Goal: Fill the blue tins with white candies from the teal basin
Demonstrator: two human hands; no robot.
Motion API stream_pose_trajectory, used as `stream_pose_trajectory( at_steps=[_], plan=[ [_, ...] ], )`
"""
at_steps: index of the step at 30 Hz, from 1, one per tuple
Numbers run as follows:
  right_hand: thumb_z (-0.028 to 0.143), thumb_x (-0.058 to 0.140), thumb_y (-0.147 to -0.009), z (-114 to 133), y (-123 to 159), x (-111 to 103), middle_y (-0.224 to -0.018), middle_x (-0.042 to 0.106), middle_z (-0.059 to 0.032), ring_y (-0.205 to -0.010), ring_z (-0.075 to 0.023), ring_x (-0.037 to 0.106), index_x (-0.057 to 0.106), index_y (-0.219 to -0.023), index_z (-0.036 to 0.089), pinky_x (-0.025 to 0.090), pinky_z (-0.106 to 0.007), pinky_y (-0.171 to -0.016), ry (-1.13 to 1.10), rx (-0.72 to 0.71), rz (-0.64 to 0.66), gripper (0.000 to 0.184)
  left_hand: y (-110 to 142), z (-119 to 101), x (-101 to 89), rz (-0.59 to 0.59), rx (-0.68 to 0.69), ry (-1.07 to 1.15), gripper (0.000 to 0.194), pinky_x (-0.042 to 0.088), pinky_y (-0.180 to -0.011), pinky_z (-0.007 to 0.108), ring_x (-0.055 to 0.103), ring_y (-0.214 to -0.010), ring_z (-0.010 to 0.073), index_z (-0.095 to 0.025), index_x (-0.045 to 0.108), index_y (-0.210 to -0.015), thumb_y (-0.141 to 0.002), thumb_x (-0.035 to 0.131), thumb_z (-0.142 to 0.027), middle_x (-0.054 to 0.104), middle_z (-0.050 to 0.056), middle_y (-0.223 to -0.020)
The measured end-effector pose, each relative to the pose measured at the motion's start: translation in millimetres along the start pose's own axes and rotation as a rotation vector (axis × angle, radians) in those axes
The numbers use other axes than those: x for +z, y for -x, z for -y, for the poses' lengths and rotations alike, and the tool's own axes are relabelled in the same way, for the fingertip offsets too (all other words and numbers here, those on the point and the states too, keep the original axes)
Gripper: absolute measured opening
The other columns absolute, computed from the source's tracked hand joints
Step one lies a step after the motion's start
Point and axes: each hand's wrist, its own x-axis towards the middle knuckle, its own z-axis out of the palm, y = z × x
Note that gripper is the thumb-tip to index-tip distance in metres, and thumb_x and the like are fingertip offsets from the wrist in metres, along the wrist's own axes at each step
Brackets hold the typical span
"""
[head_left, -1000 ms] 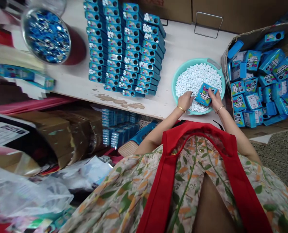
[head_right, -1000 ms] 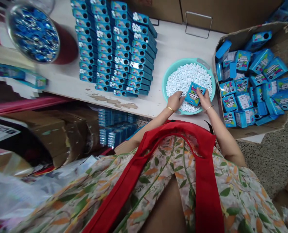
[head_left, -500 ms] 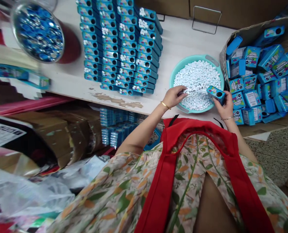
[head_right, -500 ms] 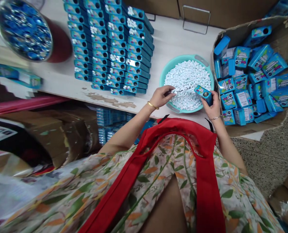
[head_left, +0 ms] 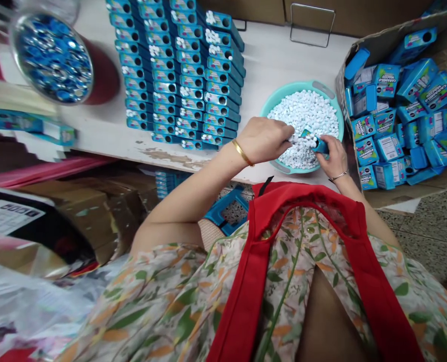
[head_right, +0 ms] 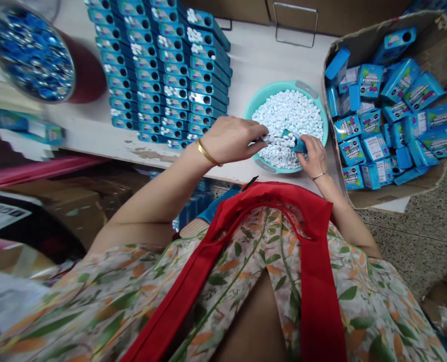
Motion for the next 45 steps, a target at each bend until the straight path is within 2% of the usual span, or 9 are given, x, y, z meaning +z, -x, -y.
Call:
stream_pose_trajectory(
  at_steps=[5,11,13,16,21,26,29,37,45],
  plan=[
    [0.059,0.055,-0.104,-2,2,1,-0.131,0.078,-0.0151,-0.127,-0.0344,0.073,0.066,-0.135,0.025,0.062,-0.058,-0.115,0.018,-0.025,-0.027,0.047,3,-68,-38.5,0.107,0.138,-0.216,0.042,0.055,-0.097,0.06,0.075,-0.114,0.0414,-0.013,0.074,-0.098,-0.112,0.052,-0.046,0.062,0.006,-0.091],
    [0.061,0.055,-0.104,-8,0,8,-0.129,0.078,-0.0159,-0.124,-0.0351,0.074,0.066,-0.135,0.024,0.063,-0.057,-0.111,0.061,-0.074,-0.08,0.049,15,-165,-89.6,0.338,0.096,-0.619,0.027,0.058,-0.085,0.043,0.078,-0.104,0.0319,-0.015,0.077,-0.115,-0.108,0.051,-0.017,0.079,0.015,-0.11],
    [0.06,0.056,-0.104,-11,1,8,-0.129,0.078,-0.0162,-0.123,-0.0354,0.074,0.065,-0.135,0.024,0.063,-0.058,-0.111,0.046,-0.081,-0.085,0.049,18,-157,-89.3,0.329,0.033,-0.627,0.029,0.057,-0.085,0.041,0.077,-0.108,0.0314,-0.018,0.076,-0.123,-0.109,0.051,-0.02,0.079,0.016,-0.118],
    [0.062,0.06,-0.102,-15,4,3,-0.129,0.076,-0.0154,-0.123,-0.0359,0.074,0.064,-0.135,0.025,0.063,-0.059,-0.11,-0.001,-0.028,-0.102,0.05,21,-104,-75.2,0.21,-0.083,-0.582,0.028,0.056,-0.089,0.04,0.075,-0.113,0.0302,-0.023,0.073,-0.13,-0.108,0.056,-0.028,0.077,0.014,-0.126],
    [0.067,0.069,-0.097,-23,13,-10,-0.125,0.075,-0.0135,-0.117,-0.0333,0.075,0.063,-0.133,0.024,0.065,-0.058,-0.105,-0.041,0.082,-0.218,0.056,13,-23,-16.0,0.3,-0.279,-0.521,0.029,0.055,-0.095,0.042,0.071,-0.125,0.0354,-0.019,0.07,-0.132,-0.108,0.056,-0.027,0.073,0.019,-0.138],
    [0.066,0.074,-0.094,-34,20,-12,-0.121,0.075,-0.0106,-0.112,-0.0313,0.076,0.062,-0.133,0.024,0.066,-0.059,-0.101,-0.043,0.093,-0.299,0.059,-18,-32,57.0,0.285,-0.273,-0.336,0.035,0.052,-0.106,0.041,0.066,-0.139,0.0345,-0.015,0.065,-0.141,-0.111,0.047,-0.023,0.068,0.02,-0.151],
    [0.064,0.076,-0.093,-35,24,-11,-0.121,0.075,-0.0103,-0.113,-0.0309,0.075,0.063,-0.133,0.025,0.066,-0.059,-0.101,-0.028,0.117,-0.29,0.058,-27,-30,75.7,0.232,-0.248,-0.218,0.038,0.051,-0.111,0.042,0.067,-0.14,0.0327,-0.017,0.065,-0.144,-0.11,0.05,-0.023,0.069,0.017,-0.152],
    [0.061,0.071,-0.096,-34,28,-14,-0.126,0.074,-0.0143,-0.119,-0.034,0.073,0.061,-0.136,0.024,0.064,-0.06,-0.106,-0.008,0.155,-0.212,0.055,-4,6,28.0,0.128,0.004,0.001,0.036,0.055,-0.097,0.036,0.074,-0.109,0.0262,-0.016,0.072,-0.129,-0.102,0.062,-0.038,0.08,0.013,-0.123],
    [0.048,0.062,-0.099,-17,12,1,-0.133,0.076,-0.0142,-0.124,-0.0354,0.073,0.061,-0.138,0.026,0.063,-0.058,-0.111,0.064,0.026,-0.105,0.045,3,-57,-46.9,0.207,0.235,-0.254,0.032,0.055,-0.091,0.036,0.075,-0.107,0.0262,-0.021,0.076,-0.125,-0.102,0.061,-0.037,0.079,0.008,-0.115]
  ],
)
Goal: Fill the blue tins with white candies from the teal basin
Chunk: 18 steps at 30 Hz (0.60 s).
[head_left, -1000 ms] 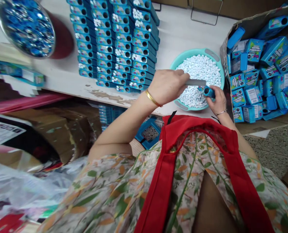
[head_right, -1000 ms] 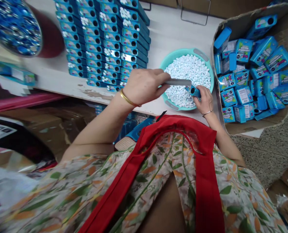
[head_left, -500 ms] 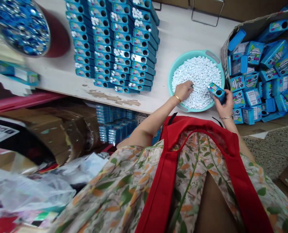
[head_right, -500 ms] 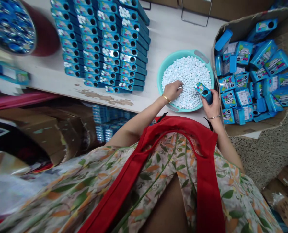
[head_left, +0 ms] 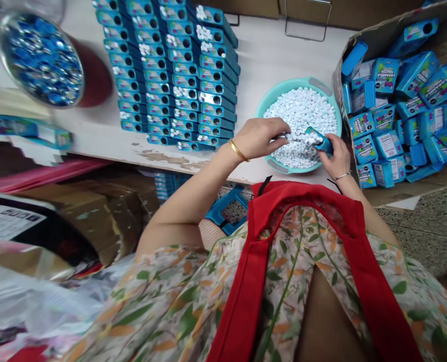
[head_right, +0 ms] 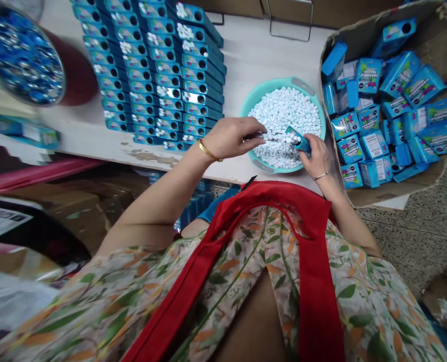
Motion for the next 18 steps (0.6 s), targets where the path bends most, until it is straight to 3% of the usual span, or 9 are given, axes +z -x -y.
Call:
stream_pose_trajectory(
  at_steps=[4,7,11,14,18],
  plan=[
    [0.051,0.058,-0.102,8,-3,6,-0.133,0.077,-0.0148,-0.126,-0.0342,0.074,0.061,-0.139,0.026,0.063,-0.056,-0.113,-0.005,-0.057,0.026,0.045,-5,-39,-32.0,0.072,0.013,-0.21,0.028,0.056,-0.083,0.038,0.076,-0.1,0.0284,-0.019,0.078,-0.117,-0.102,0.058,-0.031,0.078,0.011,-0.109],
    [0.052,0.057,-0.103,9,-2,8,-0.133,0.077,-0.0156,-0.126,-0.0344,0.074,0.061,-0.14,0.026,0.063,-0.057,-0.112,-0.015,-0.075,0.035,0.046,-7,-73,-48.6,0.123,0.011,-0.345,0.034,0.054,-0.078,0.038,0.076,-0.094,0.0276,-0.015,0.078,-0.111,-0.104,0.045,-0.018,0.078,0.015,-0.106],
    [0.053,0.057,-0.102,8,-2,8,-0.134,0.077,-0.0157,-0.127,-0.0342,0.073,0.062,-0.14,0.026,0.062,-0.058,-0.114,-0.05,-0.07,0.027,0.047,-5,-100,-58.6,0.153,-0.022,-0.314,0.044,0.056,-0.082,0.041,0.075,-0.099,0.0289,-0.014,0.077,-0.106,-0.105,0.034,-0.012,0.076,0.016,-0.106],
    [0.057,0.059,-0.101,9,-1,6,-0.133,0.077,-0.0142,-0.127,-0.0337,0.073,0.064,-0.136,0.027,0.062,-0.058,-0.114,-0.067,-0.03,0.031,0.046,2,-83,-55.0,0.11,-0.077,-0.217,0.039,0.056,-0.089,0.047,0.072,-0.106,0.0317,-0.018,0.076,-0.109,-0.107,0.037,-0.02,0.074,0.015,-0.108],
    [0.063,0.062,-0.1,6,2,-4,-0.13,0.076,-0.0131,-0.124,-0.0338,0.074,0.065,-0.132,0.027,0.064,-0.058,-0.112,-0.089,0.048,-0.012,0.048,11,-7,-24.1,-0.016,-0.249,-0.174,0.03,0.055,-0.095,0.057,0.067,-0.111,0.0382,-0.029,0.074,-0.122,-0.103,0.051,-0.035,0.074,0.015,-0.113]
  ],
)
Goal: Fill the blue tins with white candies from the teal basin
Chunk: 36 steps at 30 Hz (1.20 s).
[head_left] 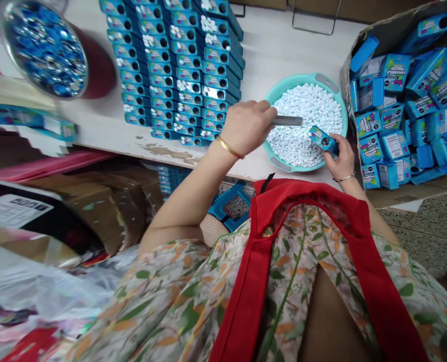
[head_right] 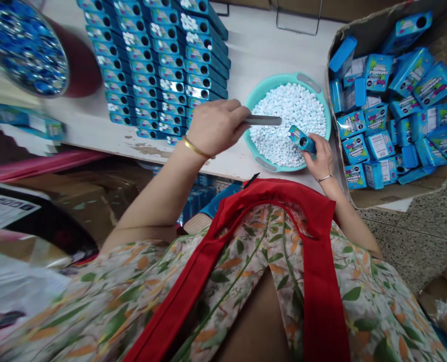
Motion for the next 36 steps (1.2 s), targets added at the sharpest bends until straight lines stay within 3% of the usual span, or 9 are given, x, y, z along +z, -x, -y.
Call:
stream_pose_trajectory(
  at_steps=[2,4,8,11,13,17,22,30,36],
  plan=[
    [0.066,0.065,-0.099,-3,3,-6,-0.13,0.076,-0.013,-0.123,-0.0336,0.074,0.065,-0.133,0.026,0.064,-0.058,-0.11,-0.005,0.026,-0.042,0.052,-10,30,34.2,0.033,-0.1,0.008,0.032,0.055,-0.095,0.062,0.063,-0.112,0.0427,-0.036,0.072,-0.127,-0.098,0.057,-0.038,0.075,0.016,-0.115],
    [0.067,0.067,-0.097,-8,5,-12,-0.13,0.075,-0.0138,-0.123,-0.0338,0.074,0.064,-0.134,0.025,0.064,-0.059,-0.111,-0.009,0.047,-0.069,0.056,-24,41,70.4,0.089,-0.16,0.027,0.034,0.054,-0.099,0.062,0.064,-0.117,0.0432,-0.033,0.072,-0.128,-0.097,0.058,-0.034,0.075,0.018,-0.122],
    [0.067,0.068,-0.096,-14,10,-16,-0.129,0.074,-0.0141,-0.122,-0.0345,0.074,0.063,-0.134,0.024,0.062,-0.063,-0.111,-0.018,0.078,-0.089,0.057,-57,11,125.9,0.176,-0.11,0.141,0.035,0.051,-0.109,0.05,0.065,-0.132,0.0371,-0.02,0.071,-0.131,-0.102,0.052,-0.023,0.072,0.02,-0.141],
    [0.066,0.07,-0.095,-14,12,-16,-0.126,0.075,-0.0134,-0.12,-0.0336,0.074,0.062,-0.133,0.024,0.063,-0.06,-0.107,-0.01,0.081,-0.108,0.057,-72,-13,143.7,0.165,-0.078,0.232,0.037,0.051,-0.111,0.046,0.064,-0.139,0.0343,-0.02,0.069,-0.137,-0.104,0.051,-0.023,0.07,0.016,-0.149],
    [0.066,0.071,-0.094,-13,14,-16,-0.125,0.075,-0.0131,-0.118,-0.0329,0.075,0.063,-0.132,0.024,0.064,-0.059,-0.105,-0.008,0.077,-0.12,0.057,-72,-13,145.5,0.154,-0.08,0.287,0.037,0.05,-0.112,0.044,0.066,-0.137,0.0329,-0.02,0.069,-0.138,-0.104,0.054,-0.026,0.072,0.015,-0.148],
    [0.067,0.071,-0.094,-13,16,-17,-0.123,0.075,-0.0125,-0.116,-0.0322,0.075,0.063,-0.131,0.025,0.065,-0.057,-0.104,0.002,0.106,-0.121,0.056,-53,13,128.6,0.126,-0.045,0.371,0.033,0.053,-0.107,0.039,0.071,-0.123,0.0296,-0.02,0.071,-0.131,-0.103,0.061,-0.034,0.078,0.014,-0.134],
    [0.06,0.07,-0.095,-11,15,-14,-0.128,0.075,-0.0158,-0.12,-0.0349,0.074,0.062,-0.133,0.024,0.063,-0.06,-0.109,0.021,0.087,-0.072,0.053,-19,27,76.7,0.042,0.063,0.37,0.035,0.055,-0.098,0.037,0.072,-0.11,0.027,-0.02,0.072,-0.128,-0.102,0.062,-0.041,0.078,0.013,-0.123],
    [0.054,0.061,-0.1,7,-1,5,-0.131,0.077,-0.0137,-0.124,-0.034,0.075,0.063,-0.135,0.027,0.063,-0.056,-0.112,0.033,-0.055,0.005,0.044,-8,-16,-6.6,0.151,0.198,0.154,0.033,0.054,-0.102,0.046,0.072,-0.119,0.0341,-0.022,0.076,-0.126,-0.101,0.061,-0.038,0.075,0.011,-0.115],
    [0.05,0.06,-0.099,11,-2,10,-0.134,0.077,-0.0149,-0.127,-0.0346,0.073,0.063,-0.137,0.027,0.062,-0.057,-0.114,0.028,-0.057,0.057,0.045,-4,-57,-38.5,0.161,0.215,-0.023,0.031,0.054,-0.094,0.048,0.073,-0.104,0.0311,-0.018,0.075,-0.112,-0.106,0.045,-0.025,0.073,0.012,-0.105]
  ],
)
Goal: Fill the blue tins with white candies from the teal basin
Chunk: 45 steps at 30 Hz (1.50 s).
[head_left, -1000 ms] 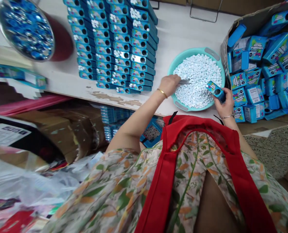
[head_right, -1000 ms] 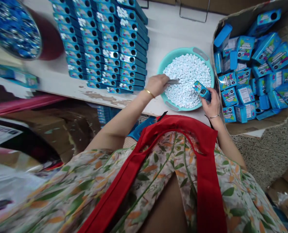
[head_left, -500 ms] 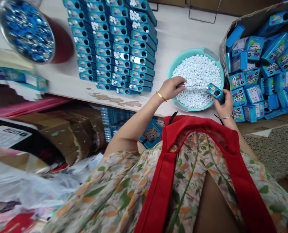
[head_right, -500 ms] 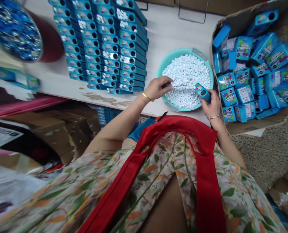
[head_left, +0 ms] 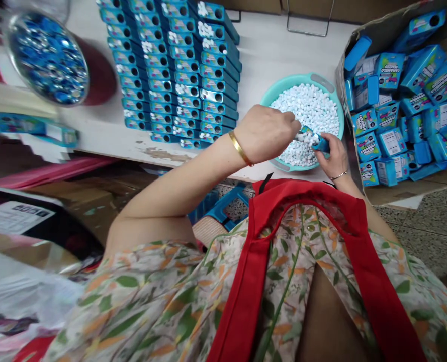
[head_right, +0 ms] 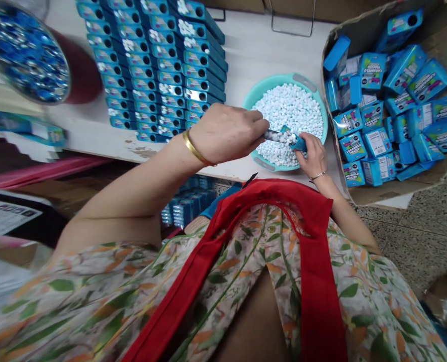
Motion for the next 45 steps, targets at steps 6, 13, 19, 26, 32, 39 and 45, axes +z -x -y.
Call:
stream_pose_trajectory(
  at_steps=[6,13,19,26,32,39,45],
  plan=[
    [0.052,0.06,-0.099,-1,5,2,-0.132,0.078,-0.014,-0.125,-0.0336,0.074,0.064,-0.135,0.027,0.063,-0.057,-0.113,-0.007,0.022,-0.022,0.044,11,-15,-4.8,-0.045,0.012,0.045,0.04,0.055,-0.094,0.047,0.072,-0.105,0.0303,-0.018,0.075,-0.103,-0.11,0.036,-0.026,0.069,0.011,-0.096],
    [0.058,0.06,-0.101,-7,4,-4,-0.132,0.078,-0.0138,-0.126,-0.0344,0.074,0.064,-0.136,0.027,0.063,-0.058,-0.114,-0.009,0.023,0.002,0.047,21,34,31.1,-0.124,-0.068,0.138,0.035,0.054,-0.098,0.053,0.068,-0.117,0.0353,-0.029,0.076,-0.122,-0.107,0.049,-0.043,0.072,0.01,-0.107],
    [0.062,0.065,-0.099,-10,8,-22,-0.131,0.075,-0.0125,-0.124,-0.0346,0.074,0.061,-0.138,0.027,0.064,-0.058,-0.11,-0.026,0.078,-0.064,0.053,4,85,113.3,-0.03,-0.371,0.156,0.029,0.054,-0.098,0.053,0.069,-0.121,0.0392,-0.027,0.076,-0.121,-0.098,0.058,-0.031,0.075,0.016,-0.123],
    [0.064,0.073,-0.095,-24,17,-27,-0.126,0.071,-0.0119,-0.12,-0.0326,0.072,0.06,-0.137,0.025,0.062,-0.063,-0.109,-0.051,0.147,-0.192,0.059,-67,55,181.6,-0.04,-0.318,0.282,0.033,0.052,-0.107,0.044,0.068,-0.133,0.0334,-0.021,0.072,-0.132,-0.106,0.053,-0.028,0.074,0.016,-0.143],
    [0.064,0.074,-0.094,-27,23,-26,-0.128,0.07,-0.0109,-0.121,-0.0315,0.072,0.058,-0.138,0.025,0.061,-0.062,-0.112,-0.095,0.198,-0.192,0.061,-41,82,179.0,-0.168,-0.21,0.45,0.033,0.054,-0.097,0.038,0.073,-0.11,0.0285,-0.017,0.074,-0.125,-0.102,0.064,-0.038,0.08,0.013,-0.122],
    [0.055,0.071,-0.095,-12,15,-20,-0.13,0.075,-0.0139,-0.122,-0.0356,0.074,0.061,-0.135,0.026,0.064,-0.061,-0.11,-0.015,0.121,-0.097,0.05,5,79,103.1,-0.269,0.026,0.376,0.038,0.053,-0.09,0.034,0.072,-0.1,0.023,-0.018,0.075,-0.125,-0.105,0.061,-0.047,0.079,0.01,-0.114],
    [0.049,0.064,-0.099,-3,3,-5,-0.134,0.076,-0.0135,-0.126,-0.0348,0.074,0.06,-0.138,0.027,0.064,-0.058,-0.113,-0.038,0.017,-0.031,0.045,3,44,40.3,-0.147,0.073,0.1,0.031,0.055,-0.091,0.04,0.074,-0.105,0.0284,-0.021,0.078,-0.119,-0.103,0.059,-0.039,0.078,0.009,-0.11]
  ],
)
